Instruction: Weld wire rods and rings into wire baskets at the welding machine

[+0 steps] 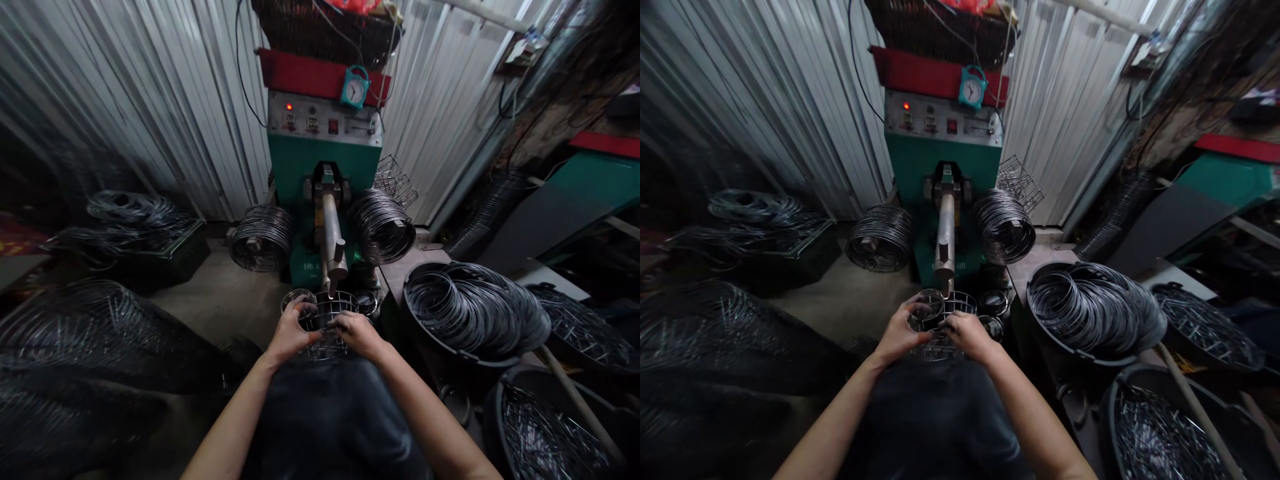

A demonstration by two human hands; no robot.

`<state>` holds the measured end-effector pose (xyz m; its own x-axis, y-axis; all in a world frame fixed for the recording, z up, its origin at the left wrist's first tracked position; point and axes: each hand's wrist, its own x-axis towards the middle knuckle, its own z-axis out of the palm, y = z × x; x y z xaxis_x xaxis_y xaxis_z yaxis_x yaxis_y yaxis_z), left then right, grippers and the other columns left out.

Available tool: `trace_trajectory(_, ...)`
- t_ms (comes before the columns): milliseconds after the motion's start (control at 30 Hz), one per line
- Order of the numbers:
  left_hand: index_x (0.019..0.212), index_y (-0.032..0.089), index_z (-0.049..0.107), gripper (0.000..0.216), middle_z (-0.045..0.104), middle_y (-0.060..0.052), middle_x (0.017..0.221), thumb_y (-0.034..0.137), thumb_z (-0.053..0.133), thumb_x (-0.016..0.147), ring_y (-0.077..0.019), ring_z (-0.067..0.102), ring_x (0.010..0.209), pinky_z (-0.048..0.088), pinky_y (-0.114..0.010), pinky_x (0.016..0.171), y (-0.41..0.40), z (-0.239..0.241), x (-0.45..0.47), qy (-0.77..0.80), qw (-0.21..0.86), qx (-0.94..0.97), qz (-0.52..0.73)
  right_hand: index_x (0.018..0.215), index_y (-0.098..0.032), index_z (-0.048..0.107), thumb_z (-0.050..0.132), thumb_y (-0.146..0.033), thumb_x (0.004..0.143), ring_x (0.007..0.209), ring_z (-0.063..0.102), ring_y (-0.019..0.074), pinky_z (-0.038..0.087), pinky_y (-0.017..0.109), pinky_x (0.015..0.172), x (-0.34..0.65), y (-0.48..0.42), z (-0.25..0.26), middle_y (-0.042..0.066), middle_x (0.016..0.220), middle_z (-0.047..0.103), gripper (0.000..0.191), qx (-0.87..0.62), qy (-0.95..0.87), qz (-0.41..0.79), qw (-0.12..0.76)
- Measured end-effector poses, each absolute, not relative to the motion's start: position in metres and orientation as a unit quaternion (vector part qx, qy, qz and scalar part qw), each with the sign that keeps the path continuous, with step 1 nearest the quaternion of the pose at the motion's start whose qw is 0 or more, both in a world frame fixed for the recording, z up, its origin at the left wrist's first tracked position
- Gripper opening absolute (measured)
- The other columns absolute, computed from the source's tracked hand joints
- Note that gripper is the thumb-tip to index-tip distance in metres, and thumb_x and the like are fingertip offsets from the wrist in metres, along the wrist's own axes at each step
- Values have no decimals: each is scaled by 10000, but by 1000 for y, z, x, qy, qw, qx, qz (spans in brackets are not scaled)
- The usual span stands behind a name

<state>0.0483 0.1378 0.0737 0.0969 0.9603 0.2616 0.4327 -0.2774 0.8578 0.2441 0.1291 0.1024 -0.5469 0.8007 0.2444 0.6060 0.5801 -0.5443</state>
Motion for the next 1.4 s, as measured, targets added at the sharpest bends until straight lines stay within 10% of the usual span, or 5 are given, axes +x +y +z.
trace_trajectory(500, 906, 177, 643, 496, 520, -120, 1224, 269, 803, 445, -285, 486, 1158, 367, -428, 997, 161, 74, 55, 560, 275, 649, 436, 899, -176, 667, 547, -138, 819, 853, 642, 178, 493, 266, 756, 239, 148, 101, 81, 925, 666, 148, -467, -829, 164, 262)
trace_trajectory(667, 910, 195, 643, 508, 534, -105, 1203, 341, 815, 455, -272, 491, 1150, 359, -437, 1002, 167, 65, 58, 555, 280, 641, 450, 1118, -209, 572, 636, -254, 751, 910, 604, 193, 482, 301, 797, 245, 132, 99, 81, 1063, 613, 375, -521, -730, 201, 393)
trace_trajectory(867, 886, 176, 647, 481, 517, -124, 1220, 277, 812, 445, -281, 487, 1151, 370, -427, 993, 166, 71, 61, 580, 239, 627, 462, 914, -163, 599, 465, -437, 808, 591, 577, 156, 477, 271, 559, 275, 85, 40, 34, 696, 624, 323, -593, -492, 448, 454)
trace_trajectory(1100, 895, 181, 638, 505, 527, -103, 1196, 287, 808, 432, -277, 490, 1138, 388, -409, 968, 182, 73, 56, 606, 259, 609, 442, 973, -191, 602, 523, -499, 758, 831, 628, 217, 478, 336, 788, 291, 40, -26, 74, 838, 674, 384, -636, -507, 367, 452)
trace_trajectory(1400, 915, 177, 625, 532, 531, -116, 1202, 347, 816, 449, -296, 481, 1147, 376, -435, 979, 188, 79, 48, 579, 259, 653, 414, 894, -199, 660, 720, -396, 596, 556, 556, 129, 491, 250, 536, 309, 46, -2, -22, 609, 580, 362, -569, -184, 549, 584)
